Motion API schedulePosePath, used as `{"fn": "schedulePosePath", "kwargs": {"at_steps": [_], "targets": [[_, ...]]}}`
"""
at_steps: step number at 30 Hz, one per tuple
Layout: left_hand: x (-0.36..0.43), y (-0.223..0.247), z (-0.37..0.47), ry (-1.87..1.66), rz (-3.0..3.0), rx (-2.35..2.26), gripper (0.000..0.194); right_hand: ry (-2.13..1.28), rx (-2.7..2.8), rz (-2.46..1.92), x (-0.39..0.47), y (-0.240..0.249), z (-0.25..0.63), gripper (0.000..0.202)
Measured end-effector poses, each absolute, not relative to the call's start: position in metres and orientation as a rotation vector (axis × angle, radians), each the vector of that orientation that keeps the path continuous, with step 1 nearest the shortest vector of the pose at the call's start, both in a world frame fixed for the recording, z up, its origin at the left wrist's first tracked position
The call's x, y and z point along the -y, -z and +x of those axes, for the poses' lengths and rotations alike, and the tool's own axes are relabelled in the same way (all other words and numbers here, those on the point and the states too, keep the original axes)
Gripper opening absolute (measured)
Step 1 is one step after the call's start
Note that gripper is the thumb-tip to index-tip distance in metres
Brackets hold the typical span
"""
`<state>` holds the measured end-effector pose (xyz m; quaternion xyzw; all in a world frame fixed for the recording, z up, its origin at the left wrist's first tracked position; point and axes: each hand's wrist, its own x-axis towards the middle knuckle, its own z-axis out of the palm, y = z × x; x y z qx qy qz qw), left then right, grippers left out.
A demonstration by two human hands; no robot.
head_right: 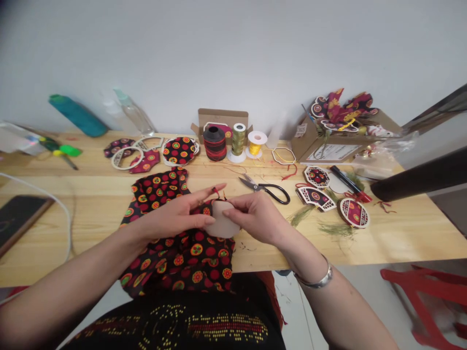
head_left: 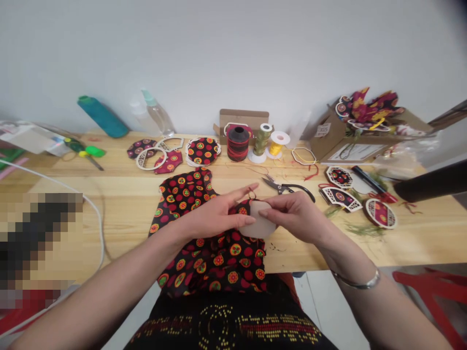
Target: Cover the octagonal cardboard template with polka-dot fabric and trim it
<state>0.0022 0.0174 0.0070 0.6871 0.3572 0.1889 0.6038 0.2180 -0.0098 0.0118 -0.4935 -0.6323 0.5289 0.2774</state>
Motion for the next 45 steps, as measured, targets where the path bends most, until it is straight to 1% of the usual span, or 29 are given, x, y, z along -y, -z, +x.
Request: {"fn": "schedulePosePath", "kwargs": {"at_steps": [2,3,4,5,7,8,9,11,12,14,15,16,18,19,23,25,27,28,30,31,32,33,34,36,38,40,42,45], "targets": [[-0.012,-0.01,-0.001,-0.627,1.679,-1.007,0.069,-1.475,1.58,-1.35,0.005,-0.009,0.222,0.022],[-0.008,-0.012,-0.002,-0.778,1.78,-1.1,0.067,-1.504,1.51,-1.365,0.002,-0.008,0.223,0.023],[-0.002,-0.014,-0.002,-0.913,1.934,-1.145,0.062,-1.523,1.427,-1.38,-0.001,-0.007,0.223,0.022],[0.004,-0.016,-0.002,-0.954,2.098,-1.068,0.055,-1.535,1.338,-1.392,-0.004,-0.006,0.222,0.022],[0.017,-0.017,0.001,-0.834,2.358,-0.651,0.039,-1.542,1.176,-1.402,-0.01,-0.005,0.219,0.02],[0.023,-0.016,0.002,-0.682,2.433,-0.493,0.036,-1.535,1.112,-1.408,-0.013,-0.004,0.218,0.019],[0.029,-0.015,0.003,-0.562,2.474,-0.377,0.035,-1.521,1.06,-1.415,-0.016,-0.004,0.217,0.018],[0.035,-0.009,0.002,-0.413,2.515,-0.355,0.034,-1.488,0.976,-1.433,-0.02,-0.003,0.216,0.017],[0.037,-0.006,-0.001,-0.374,2.546,-0.409,0.036,-1.48,0.94,-1.441,-0.021,-0.003,0.217,0.017],[0.037,-0.001,-0.011,-0.288,2.635,-0.483,0.048,-1.471,0.89,-1.453,-0.023,-0.002,0.219,0.017],[0.037,0.001,-0.018,-0.27,2.679,-0.529,0.05,-1.47,0.878,-1.458,-0.023,-0.001,0.221,0.018],[0.035,0.002,-0.025,-0.252,2.715,-0.59,0.041,-1.471,0.873,-1.462,-0.022,0.0,0.223,0.018],[0.03,0.003,-0.041,-0.191,2.807,-0.698,0.015,-1.482,0.867,-1.468,-0.019,0.002,0.225,0.018],[0.027,0.003,-0.05,-0.187,2.858,-0.761,0.013,-1.499,0.859,-1.466,-0.017,0.003,0.225,0.018],[0.003,0.003,-0.091,-0.277,3.065,-1.053,0.025,-1.591,0.823,-1.442,-0.009,0.008,0.222,0.02],[-0.009,0.0,-0.111,-0.275,3.093,-1.237,0.022,-1.613,0.81,-1.428,-0.007,0.011,0.219,0.022],[-0.015,-0.007,-0.124,-0.33,2.95,-1.534,0.023,-1.608,0.777,-1.412,-0.006,0.012,0.216,0.022],[-0.014,-0.013,-0.126,-0.446,2.844,-1.663,0.024,-1.599,0.755,-1.405,-0.007,0.013,0.215,0.021],[-0.003,-0.025,-0.117,-0.809,2.583,-1.879,0.027,-1.585,0.712,-1.399,-0.008,0.011,0.212,0.02],[0.006,-0.031,-0.106,-0.985,2.462,-1.875,0.027,-1.583,0.698,-1.396,-0.009,0.01,0.211,0.019],[0.016,-0.035,-0.093,-1.125,2.335,-1.776,0.03,-1.582,0.685,-1.391,-0.009,0.009,0.21,0.018],[0.026,-0.037,-0.077,-1.101,2.155,-1.608,0.03,-1.584,0.676,-1.384,-0.01,0.007,0.21,0.018],[0.036,-0.037,-0.06,-0.962,1.955,-1.374,0.025,-1.585,0.668,-1.374,-0.01,0.006,0.209,0.018],[0.049,-0.027,-0.026,-0.47,1.382,-0.933,0.021,-1.591,0.654,-1.349,-0.01,0.002,0.208,0.019],[0.052,-0.008,0.001,-0.326,0.814,-0.657,0.034,-1.594,0.651,-1.326,-0.008,-0.002,0.207,0.019],[0.047,0.013,0.021,-0.401,0.551,-0.536,0.052,-1.591,0.655,-1.307,-0.006,-0.007,0.204,0.018],[0.04,0.028,0.036,-0.493,0.46,-0.471,0.066,-1.592,0.66,-1.296,-0.003,-0.013,0.2,0.017],[0.033,0.034,0.052,-0.718,0.391,-0.386,0.07,-1.617,0.665,-1.286,0.001,-0.019,0.196,0.018]]}}
